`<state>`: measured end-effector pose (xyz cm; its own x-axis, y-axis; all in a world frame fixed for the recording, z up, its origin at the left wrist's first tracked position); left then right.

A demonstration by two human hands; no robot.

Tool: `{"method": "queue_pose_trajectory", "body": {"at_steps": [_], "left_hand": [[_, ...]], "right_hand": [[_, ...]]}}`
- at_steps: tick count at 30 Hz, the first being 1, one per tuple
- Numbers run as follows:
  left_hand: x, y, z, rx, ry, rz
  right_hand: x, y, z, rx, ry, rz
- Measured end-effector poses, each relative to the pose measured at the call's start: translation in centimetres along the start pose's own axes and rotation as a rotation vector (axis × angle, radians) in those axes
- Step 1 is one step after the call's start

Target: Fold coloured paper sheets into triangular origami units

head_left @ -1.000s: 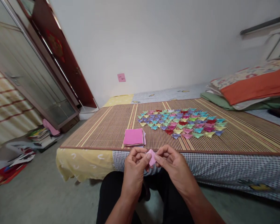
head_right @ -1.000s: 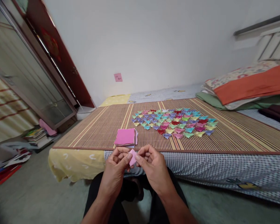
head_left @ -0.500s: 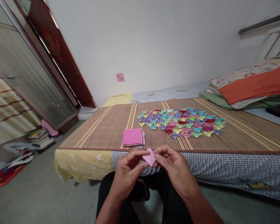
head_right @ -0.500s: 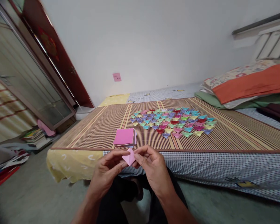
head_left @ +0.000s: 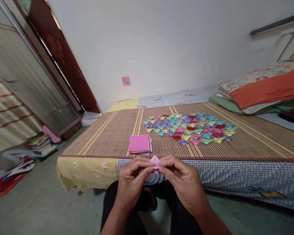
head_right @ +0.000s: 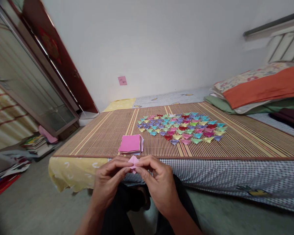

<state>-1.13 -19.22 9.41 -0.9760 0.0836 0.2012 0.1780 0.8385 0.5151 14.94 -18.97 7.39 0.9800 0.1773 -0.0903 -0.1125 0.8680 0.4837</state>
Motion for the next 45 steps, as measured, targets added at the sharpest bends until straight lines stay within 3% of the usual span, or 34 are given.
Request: {"method": "queue_pose_trajectory", "body": {"at_steps": [11, 17, 27, 33, 39, 45], "left_hand": [[0.3, -0.2, 0.6, 0.126, -0.012, -0.130], [-0.2, -0.4, 1.4, 0.207, -0.127, -0.132], [-0.4, -0.4, 2.0, 0.259, -0.200, -0.162], [-0.4, -0.4, 1.9, 0.224, -0.200, -0.174], [-0.4, -0.3, 1.9, 0.211, -0.205, -0.164], [-0.9, -0.2, 2.7, 0.350, -0.311, -0.148]], "right_hand": [[-0.5, 0.4, -1.5, -0.113, 0.194, 0.027], [-0.6, 0.4, -2.3, -0.157, 0.272, 0.008], [-0.9, 0.5, -1.9, -0.139, 0.239, -0.057], [-0.6, 0.6, -3.4, -0.215, 0.310, -0.120], [-1.2, 0.7, -4.1, -0.320, 0.279, 0.008], [-0.6, 0.7, -3.4, -0.285, 0.214, -0.006]]}}
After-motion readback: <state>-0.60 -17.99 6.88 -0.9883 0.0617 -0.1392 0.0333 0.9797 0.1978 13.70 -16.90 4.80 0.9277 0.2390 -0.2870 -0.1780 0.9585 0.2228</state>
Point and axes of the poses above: each hand's wrist, its own y-axis towards the middle knuckle, its own x-axis out of the back of the hand, z = x × y, the point moved 8 cm from there along y, towards the middle knuckle, and after that the axes turned 4 degrees about z, right-handed, at the moved point
